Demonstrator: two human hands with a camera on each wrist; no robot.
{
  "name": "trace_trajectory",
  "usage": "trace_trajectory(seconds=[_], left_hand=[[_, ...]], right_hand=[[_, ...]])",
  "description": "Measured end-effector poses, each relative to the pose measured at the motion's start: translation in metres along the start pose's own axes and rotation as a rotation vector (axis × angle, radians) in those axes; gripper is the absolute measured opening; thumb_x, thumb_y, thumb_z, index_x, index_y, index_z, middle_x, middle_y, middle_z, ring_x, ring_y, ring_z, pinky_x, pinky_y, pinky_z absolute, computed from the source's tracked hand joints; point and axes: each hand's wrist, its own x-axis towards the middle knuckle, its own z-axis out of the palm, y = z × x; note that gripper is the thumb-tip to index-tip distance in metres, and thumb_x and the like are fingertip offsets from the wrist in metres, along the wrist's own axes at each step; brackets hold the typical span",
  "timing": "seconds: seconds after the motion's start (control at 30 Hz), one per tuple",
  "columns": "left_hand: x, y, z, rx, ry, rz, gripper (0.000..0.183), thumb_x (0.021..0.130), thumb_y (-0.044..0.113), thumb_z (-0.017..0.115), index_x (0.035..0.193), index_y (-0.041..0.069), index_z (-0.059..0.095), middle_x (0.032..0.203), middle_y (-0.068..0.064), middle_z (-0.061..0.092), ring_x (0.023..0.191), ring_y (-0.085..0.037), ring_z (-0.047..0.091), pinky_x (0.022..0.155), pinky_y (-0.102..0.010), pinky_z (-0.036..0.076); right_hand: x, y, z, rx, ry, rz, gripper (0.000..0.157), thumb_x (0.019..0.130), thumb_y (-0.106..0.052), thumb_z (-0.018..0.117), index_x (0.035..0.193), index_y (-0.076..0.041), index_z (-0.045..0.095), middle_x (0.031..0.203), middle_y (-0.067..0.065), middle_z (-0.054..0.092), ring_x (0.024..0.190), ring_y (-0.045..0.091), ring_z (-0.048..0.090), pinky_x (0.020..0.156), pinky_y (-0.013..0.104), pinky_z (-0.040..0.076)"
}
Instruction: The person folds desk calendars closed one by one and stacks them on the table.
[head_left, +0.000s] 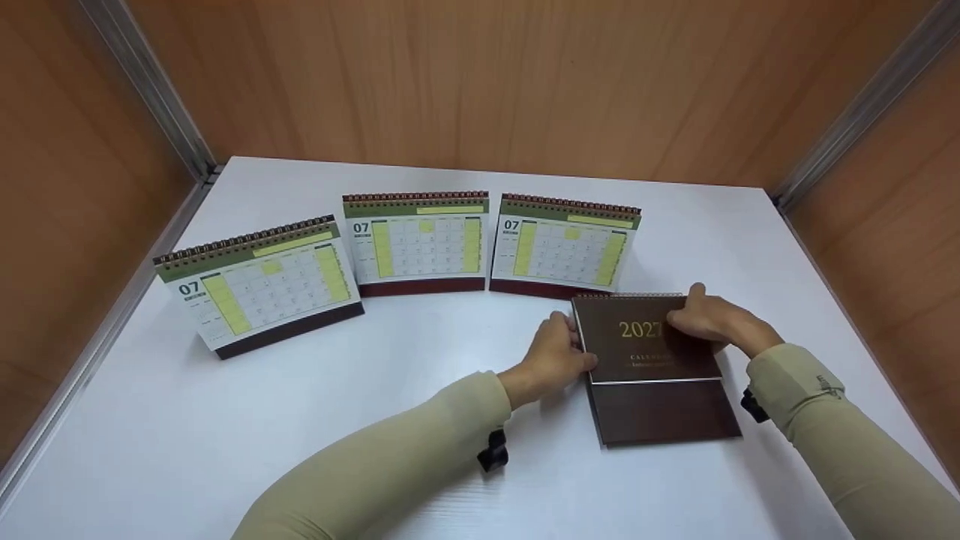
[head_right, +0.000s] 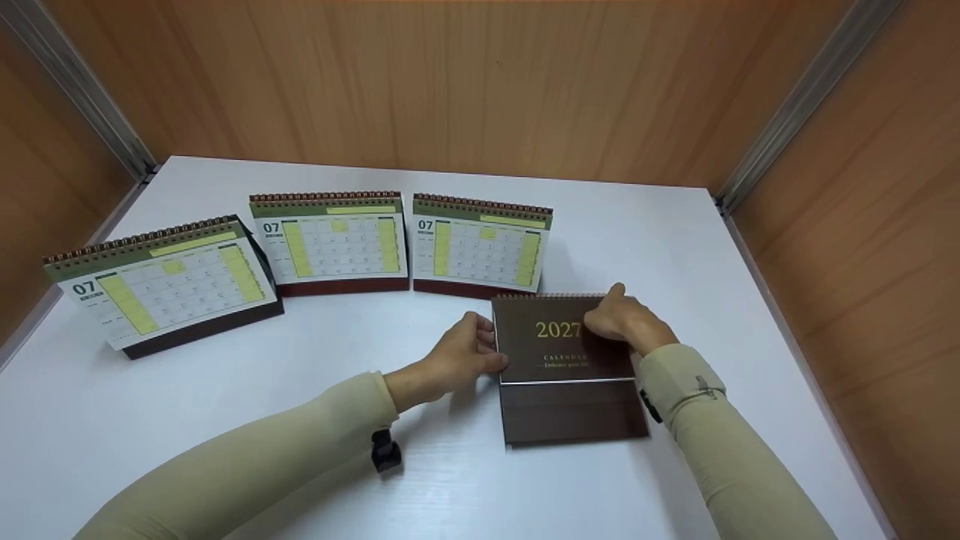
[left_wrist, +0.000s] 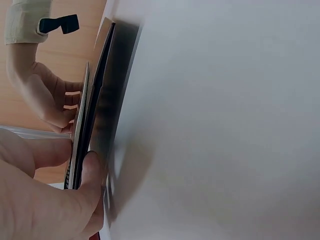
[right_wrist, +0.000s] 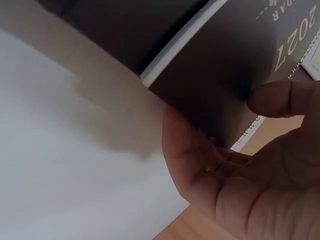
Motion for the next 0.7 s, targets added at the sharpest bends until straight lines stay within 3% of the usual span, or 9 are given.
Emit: trace_trajectory(seconds=[0.13, 0.33, 0.7], left_hand=[[0.004, 0.003, 0.010, 0.021, 0.014, 0.004, 0.040, 0.090, -0.005, 0.076, 0.122, -0.002, 0.052, 0.120, -0.013, 0.057, 0.111, -0.021, 0.059, 0.104, -0.034, 0.051], [0.006, 0.006, 0.020, -0.001, -0.010, 0.002, 0.044, 0.093, -0.006, 0.072, 0.132, -0.003, 0.051, 0.126, -0.014, 0.055, 0.109, -0.019, 0.060, 0.097, -0.030, 0.055], [0.015, 0.010, 0.037, 0.029, -0.026, -0.018, 0.041, 0.095, -0.002, 0.072, 0.133, 0.001, 0.057, 0.120, -0.006, 0.052, 0.101, -0.012, 0.049, 0.100, -0.027, 0.050]], right_hand=[[0.002, 0.007, -0.004, 0.021, 0.004, 0.031, 0.091, 0.098, -0.026, 0.040, 0.146, 0.034, -0.008, 0.130, 0.052, 0.047, 0.105, 0.044, 0.061, 0.089, 0.048, 0.056], [0.005, 0.014, -0.009, 0.059, 0.007, 0.079, 0.091, 0.096, -0.023, 0.039, 0.146, 0.032, -0.013, 0.120, 0.049, 0.050, 0.089, 0.038, 0.065, 0.070, 0.041, 0.061], [0.004, 0.032, -0.018, 0.107, -0.010, 0.123, 0.092, 0.095, -0.021, 0.035, 0.144, 0.030, -0.023, 0.116, 0.047, 0.046, 0.083, 0.035, 0.065, 0.067, 0.040, 0.061]])
